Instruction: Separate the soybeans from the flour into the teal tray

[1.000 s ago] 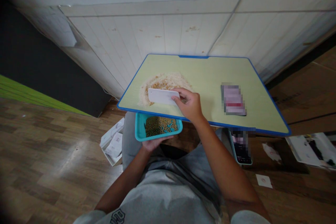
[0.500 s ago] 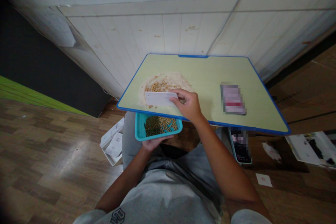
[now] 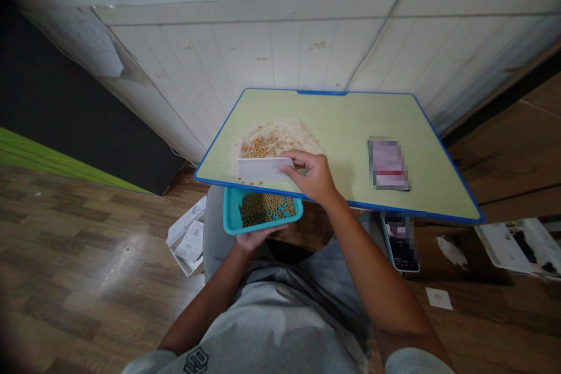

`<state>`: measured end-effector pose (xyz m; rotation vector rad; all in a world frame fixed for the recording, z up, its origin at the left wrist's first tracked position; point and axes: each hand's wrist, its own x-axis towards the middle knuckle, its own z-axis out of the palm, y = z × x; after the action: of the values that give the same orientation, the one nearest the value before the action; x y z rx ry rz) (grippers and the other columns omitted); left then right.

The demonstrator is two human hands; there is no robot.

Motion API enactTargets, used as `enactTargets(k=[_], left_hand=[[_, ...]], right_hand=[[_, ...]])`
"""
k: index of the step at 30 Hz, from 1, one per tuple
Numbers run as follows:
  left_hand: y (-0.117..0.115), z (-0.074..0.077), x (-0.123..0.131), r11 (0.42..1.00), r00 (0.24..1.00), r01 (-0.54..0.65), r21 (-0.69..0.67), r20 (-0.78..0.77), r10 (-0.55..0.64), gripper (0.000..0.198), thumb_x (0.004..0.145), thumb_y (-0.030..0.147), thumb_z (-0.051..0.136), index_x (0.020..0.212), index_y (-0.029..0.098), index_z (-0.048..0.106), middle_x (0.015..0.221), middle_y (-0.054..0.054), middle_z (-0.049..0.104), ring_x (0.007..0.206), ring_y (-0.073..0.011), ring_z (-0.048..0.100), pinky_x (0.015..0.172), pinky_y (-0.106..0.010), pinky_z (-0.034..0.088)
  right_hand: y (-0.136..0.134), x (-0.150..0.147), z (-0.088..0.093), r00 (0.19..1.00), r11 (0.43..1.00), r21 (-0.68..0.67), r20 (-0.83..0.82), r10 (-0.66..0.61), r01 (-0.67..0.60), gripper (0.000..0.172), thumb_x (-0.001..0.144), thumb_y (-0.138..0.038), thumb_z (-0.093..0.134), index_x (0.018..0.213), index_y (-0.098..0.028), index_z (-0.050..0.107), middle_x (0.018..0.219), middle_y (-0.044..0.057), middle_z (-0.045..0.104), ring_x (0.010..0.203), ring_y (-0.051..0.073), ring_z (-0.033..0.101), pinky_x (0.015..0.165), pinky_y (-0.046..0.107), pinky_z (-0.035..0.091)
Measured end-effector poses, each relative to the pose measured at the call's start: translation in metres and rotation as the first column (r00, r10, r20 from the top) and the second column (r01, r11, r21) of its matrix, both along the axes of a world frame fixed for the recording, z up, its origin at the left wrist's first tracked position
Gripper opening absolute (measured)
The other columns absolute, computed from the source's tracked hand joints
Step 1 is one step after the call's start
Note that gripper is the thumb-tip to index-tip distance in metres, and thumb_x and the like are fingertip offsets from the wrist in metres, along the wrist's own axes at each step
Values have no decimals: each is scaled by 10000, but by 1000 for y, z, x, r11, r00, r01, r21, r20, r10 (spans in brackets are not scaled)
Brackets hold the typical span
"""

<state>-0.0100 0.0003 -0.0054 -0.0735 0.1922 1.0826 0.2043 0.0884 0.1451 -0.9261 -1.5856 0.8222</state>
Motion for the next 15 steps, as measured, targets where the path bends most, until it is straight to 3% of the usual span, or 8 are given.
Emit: enactTargets(k=[5,15], left_hand=[[0,1,0,1000,1000,-8,-5,10,8,755,1058,685,208,1735,365,110,1826,-71,97,1660,-468,18,1191,-913,16],[1,-1,-3,1000,999,-22,-5,26,22,830,1035,737,201,1741,319,82,1821,-110,105,1657,-471,-1,1202,-897,-3]], right_hand=[[-1,1,1,1000,999,11,8,30,-30,215,775,-355,828,951,-235,852,901,27,852,766,170,777,759,343,667],[0,-12,-2,999,999,10,-18,-31,32,226,820,-363,796,1005,-240,837,971,38,853,810,191,798,798,376,685]])
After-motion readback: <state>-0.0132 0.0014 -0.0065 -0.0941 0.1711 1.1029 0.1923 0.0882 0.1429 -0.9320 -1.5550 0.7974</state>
